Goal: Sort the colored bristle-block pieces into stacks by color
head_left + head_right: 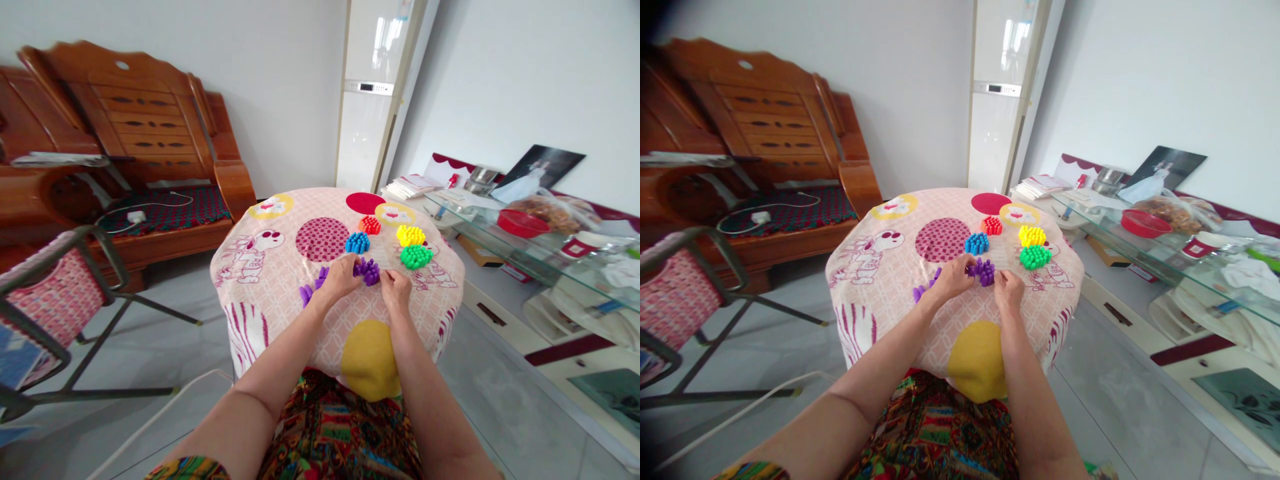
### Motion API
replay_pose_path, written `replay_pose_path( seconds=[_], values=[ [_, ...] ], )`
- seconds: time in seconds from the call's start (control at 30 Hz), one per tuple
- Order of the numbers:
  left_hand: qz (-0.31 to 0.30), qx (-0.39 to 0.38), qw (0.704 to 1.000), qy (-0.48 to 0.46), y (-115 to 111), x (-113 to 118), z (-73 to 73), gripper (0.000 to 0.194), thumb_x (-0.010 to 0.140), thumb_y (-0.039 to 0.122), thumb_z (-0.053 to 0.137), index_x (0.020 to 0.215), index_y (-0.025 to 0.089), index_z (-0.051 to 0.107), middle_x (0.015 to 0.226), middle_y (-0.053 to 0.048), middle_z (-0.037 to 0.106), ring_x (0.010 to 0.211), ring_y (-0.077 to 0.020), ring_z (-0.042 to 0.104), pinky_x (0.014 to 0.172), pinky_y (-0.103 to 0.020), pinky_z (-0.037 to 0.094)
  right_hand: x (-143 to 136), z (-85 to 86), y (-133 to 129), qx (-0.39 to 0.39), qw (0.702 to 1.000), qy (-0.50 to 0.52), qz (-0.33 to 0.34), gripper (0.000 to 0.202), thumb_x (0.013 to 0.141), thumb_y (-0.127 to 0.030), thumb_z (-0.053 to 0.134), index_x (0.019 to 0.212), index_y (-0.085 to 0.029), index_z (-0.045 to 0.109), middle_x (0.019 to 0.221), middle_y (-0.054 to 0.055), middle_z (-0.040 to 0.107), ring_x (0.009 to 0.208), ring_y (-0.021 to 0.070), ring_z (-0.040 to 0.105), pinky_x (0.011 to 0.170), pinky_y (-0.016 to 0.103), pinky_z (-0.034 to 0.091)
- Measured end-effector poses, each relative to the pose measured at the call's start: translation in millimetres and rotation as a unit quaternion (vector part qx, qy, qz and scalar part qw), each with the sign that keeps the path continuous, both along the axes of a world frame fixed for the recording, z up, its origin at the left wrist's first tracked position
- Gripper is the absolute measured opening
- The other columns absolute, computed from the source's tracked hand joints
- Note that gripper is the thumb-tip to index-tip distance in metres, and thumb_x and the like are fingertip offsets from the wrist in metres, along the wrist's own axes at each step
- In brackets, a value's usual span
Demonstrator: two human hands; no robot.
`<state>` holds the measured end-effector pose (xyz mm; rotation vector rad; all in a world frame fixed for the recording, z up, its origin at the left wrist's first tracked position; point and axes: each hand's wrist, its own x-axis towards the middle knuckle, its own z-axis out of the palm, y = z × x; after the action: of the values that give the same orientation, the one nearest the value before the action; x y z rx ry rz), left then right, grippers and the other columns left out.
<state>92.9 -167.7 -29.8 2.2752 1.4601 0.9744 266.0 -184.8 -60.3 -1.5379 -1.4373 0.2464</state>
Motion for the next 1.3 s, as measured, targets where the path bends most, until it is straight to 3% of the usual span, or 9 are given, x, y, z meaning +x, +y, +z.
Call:
replay_pose_path(
  seconds=[0.23, 0.4, 0.5, 0.63, 0.8, 1.1, 1.2, 1.3],
  values=[
    [-0.008, 0.007, 1.000, -0.013, -7.0, 14.1, -9.9, 0.037, 0.068, 0.005, 0.053, 0.104, 0.017, 0.054, 0.105, -0.010, 0.063, 0.094, -0.0210, 0.061, 0.084, -0.034, 0.050, -0.5, 0.9, 0.5, -0.003, 1.000, -0.004, -0.001, 0.032, 0.081, -0.038, 0.053, 0.071, -0.015, 0.072, 0.066, 0.008, 0.069, 0.064, 0.0186, 0.057, 0.062, 0.027, 0.039],
    [0.003, 0.007, 1.000, -0.013, -6.5, 11.6, -5.7, 0.038, 0.068, 0.003, 0.052, 0.104, 0.017, 0.055, 0.103, -0.009, 0.063, 0.092, -0.0195, 0.061, 0.083, -0.032, 0.050, 0.8, -1.2, 1.6, 0.003, 1.000, -0.005, 0.001, 0.033, 0.080, -0.039, 0.053, 0.072, -0.015, 0.073, 0.066, 0.008, 0.069, 0.064, 0.0191, 0.058, 0.063, 0.028, 0.039],
    [0.017, -0.004, 1.000, 0.017, -6.6, -8.6, 7.9, 0.034, 0.070, 0.004, 0.054, 0.101, 0.017, 0.059, 0.098, -0.007, 0.066, 0.087, -0.0181, 0.062, 0.082, -0.030, 0.050, 0.8, -1.7, 1.3, -0.002, 1.000, 0.001, 0.001, 0.033, 0.080, -0.040, 0.053, 0.071, -0.016, 0.073, 0.066, 0.008, 0.069, 0.064, 0.0193, 0.058, 0.062, 0.028, 0.039],
    [0.003, -0.078, 0.986, 0.147, -11.8, -50.3, 27.8, 0.020, 0.071, 0.008, 0.058, 0.085, 0.018, 0.067, 0.086, -0.005, 0.069, 0.081, -0.0192, 0.063, 0.079, -0.029, 0.049, 0.5, -1.4, 1.1, -0.003, 1.000, 0.009, 0.000, 0.033, 0.079, -0.041, 0.053, 0.071, -0.016, 0.073, 0.065, 0.007, 0.068, 0.063, 0.0188, 0.057, 0.061, 0.027, 0.039],
    [0.019, -0.078, 0.973, 0.217, -20.8, -77.8, 27.6, 0.023, 0.070, 0.008, 0.061, 0.085, 0.021, 0.071, 0.090, -0.006, 0.071, 0.089, -0.0223, 0.065, 0.080, -0.029, 0.048, 0.8, -1.8, 1.4, -0.005, 1.000, 0.007, 0.000, 0.036, 0.079, -0.044, 0.052, 0.066, -0.016, 0.070, 0.058, 0.004, 0.063, 0.060, 0.0173, 0.054, 0.059, 0.027, 0.037],
    [0.020, -0.070, 0.971, 0.226, -22.8, -77.8, 15.7, 0.025, 0.073, 0.006, 0.056, 0.089, 0.020, 0.069, 0.094, -0.009, 0.071, 0.092, -0.0235, 0.066, 0.081, -0.030, 0.048, 0.1, 0.9, 0.0, -0.003, 1.000, 0.004, -0.003, 0.034, 0.078, -0.043, 0.052, 0.067, -0.016, 0.070, 0.060, 0.005, 0.064, 0.060, 0.0171, 0.054, 0.059, 0.026, 0.038],
    [0.033, -0.071, 0.975, 0.210, -23.4, -75.9, 19.4, 0.025, 0.072, 0.007, 0.055, 0.091, 0.019, 0.068, 0.091, -0.008, 0.071, 0.089, -0.0227, 0.066, 0.079, -0.030, 0.048, -0.2, 0.8, -0.1, -0.005, 1.000, 0.001, -0.005, 0.033, 0.078, -0.041, 0.052, 0.065, -0.016, 0.069, 0.058, 0.005, 0.063, 0.060, 0.0170, 0.053, 0.059, 0.026, 0.037],
    [0.034, -0.055, 0.990, 0.126, -19.1, -65.5, 28.6, 0.029, 0.071, 0.010, 0.058, 0.097, 0.018, 0.067, 0.091, -0.006, 0.072, 0.084, -0.0194, 0.066, 0.079, -0.029, 0.049, -0.1, 0.5, 0.2, -0.005, 1.000, 0.005, -0.002, 0.032, 0.079, -0.040, 0.052, 0.065, -0.016, 0.069, 0.059, 0.005, 0.064, 0.061, 0.0175, 0.055, 0.058, 0.026, 0.037]
  ],
)
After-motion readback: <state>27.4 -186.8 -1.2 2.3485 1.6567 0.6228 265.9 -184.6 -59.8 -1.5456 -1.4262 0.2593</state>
